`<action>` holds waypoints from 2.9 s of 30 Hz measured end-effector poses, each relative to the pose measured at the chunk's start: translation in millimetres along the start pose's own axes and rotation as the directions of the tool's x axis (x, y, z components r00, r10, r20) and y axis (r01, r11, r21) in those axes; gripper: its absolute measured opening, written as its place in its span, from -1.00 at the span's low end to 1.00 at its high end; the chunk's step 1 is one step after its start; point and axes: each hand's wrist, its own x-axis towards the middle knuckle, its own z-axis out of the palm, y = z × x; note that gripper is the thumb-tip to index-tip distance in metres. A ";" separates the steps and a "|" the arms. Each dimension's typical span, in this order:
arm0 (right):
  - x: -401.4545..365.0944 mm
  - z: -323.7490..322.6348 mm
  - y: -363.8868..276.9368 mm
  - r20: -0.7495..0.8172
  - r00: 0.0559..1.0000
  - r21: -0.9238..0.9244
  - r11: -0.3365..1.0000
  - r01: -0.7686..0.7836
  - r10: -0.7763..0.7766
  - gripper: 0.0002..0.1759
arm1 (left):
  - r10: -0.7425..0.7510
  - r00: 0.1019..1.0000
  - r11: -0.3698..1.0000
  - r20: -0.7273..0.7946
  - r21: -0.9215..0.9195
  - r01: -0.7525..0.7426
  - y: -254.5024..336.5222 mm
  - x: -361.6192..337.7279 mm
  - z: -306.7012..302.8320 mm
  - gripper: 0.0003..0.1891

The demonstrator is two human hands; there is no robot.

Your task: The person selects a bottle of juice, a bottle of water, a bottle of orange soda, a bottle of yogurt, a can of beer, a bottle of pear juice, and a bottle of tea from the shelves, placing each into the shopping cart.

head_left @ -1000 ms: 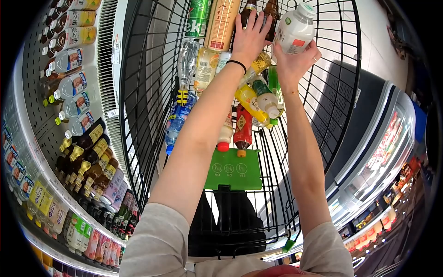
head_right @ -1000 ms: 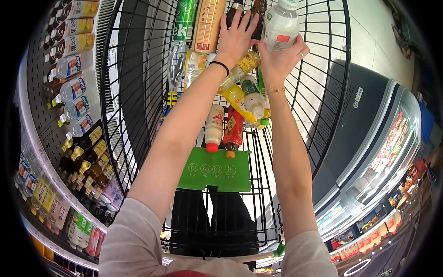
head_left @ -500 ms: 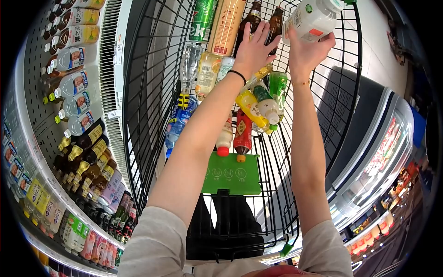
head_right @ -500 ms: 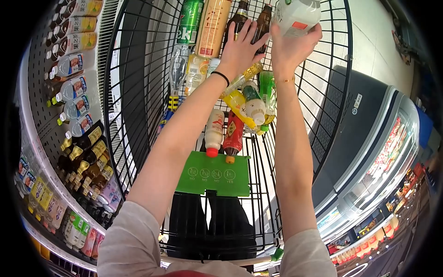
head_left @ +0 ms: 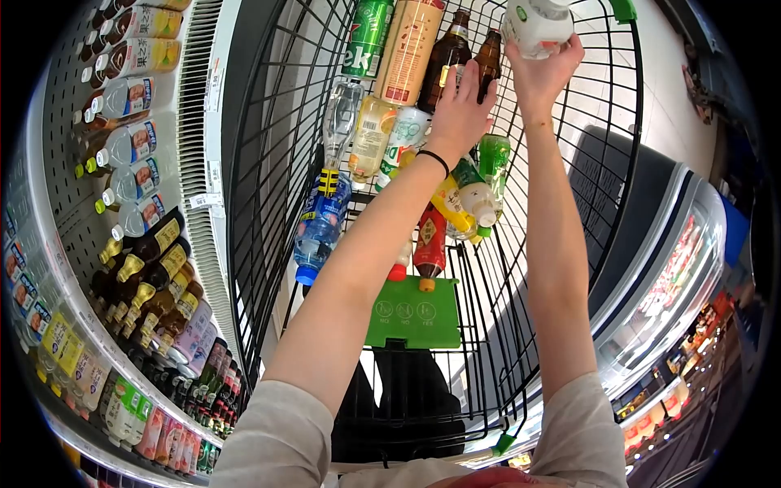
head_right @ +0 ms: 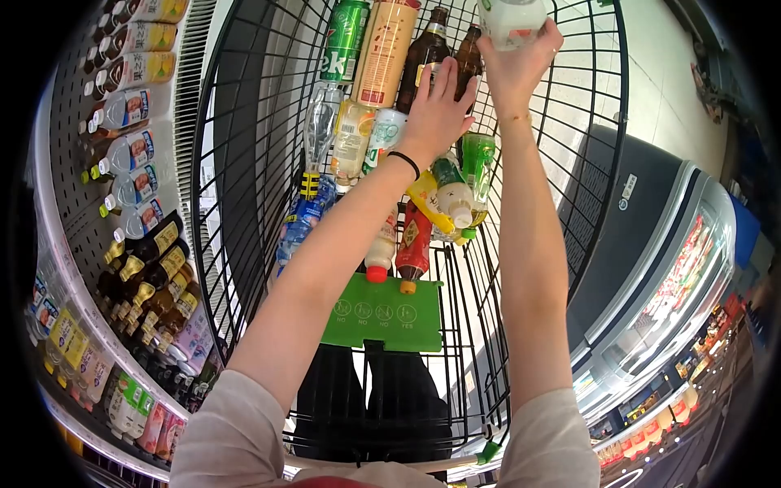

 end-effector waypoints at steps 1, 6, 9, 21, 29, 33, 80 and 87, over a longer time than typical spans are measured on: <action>4.0 0.2 2.7 0.003 1.000 0.001 1.000 0.000 0.000 0.06 | -0.012 1.000 1.000 -0.020 -0.025 0.012 1.0 -1.8 1.1 -0.29; 18.0 11.7 13.6 0.063 0.997 -0.036 0.999 0.040 -0.037 0.14 | -0.036 0.997 0.999 -0.074 0.014 0.037 4.9 -4.7 12.0 -0.26; 13.2 23.4 28.7 0.030 0.999 -0.015 0.999 0.033 -0.033 0.11 | -0.036 0.998 0.999 -0.055 0.023 0.037 5.6 -10.3 12.8 -0.25; -19.6 28.5 -11.4 -0.181 0.917 -0.059 0.927 -0.371 0.356 0.11 | -0.009 1.000 1.000 -0.025 0.029 0.010 4.7 -12.4 8.3 -0.28; -18.7 33.1 0.3 -0.311 0.938 -0.451 0.845 -0.288 0.154 0.16 | -0.002 0.999 1.000 -0.055 -0.022 0.000 4.3 -8.6 14.1 -0.28; -17.4 15.4 -16.1 -0.295 0.929 -0.298 0.903 -0.310 0.222 0.15 | -0.012 0.998 1.000 -0.066 -0.024 0.011 4.3 -8.4 13.8 -0.32; -374.1 -453.4 -450.9 0.364 0.899 -0.287 0.948 -0.139 0.242 -0.79 | 0.099 0.979 0.843 0.179 -0.538 0.013 -9.7 -524.7 -465.7 -0.87; -429.4 -431.2 -425.2 0.361 0.912 -0.621 0.780 0.080 0.194 -0.57 | 0.002 0.986 0.898 0.166 -0.435 0.072 -3.5 -567.8 -449.6 -0.69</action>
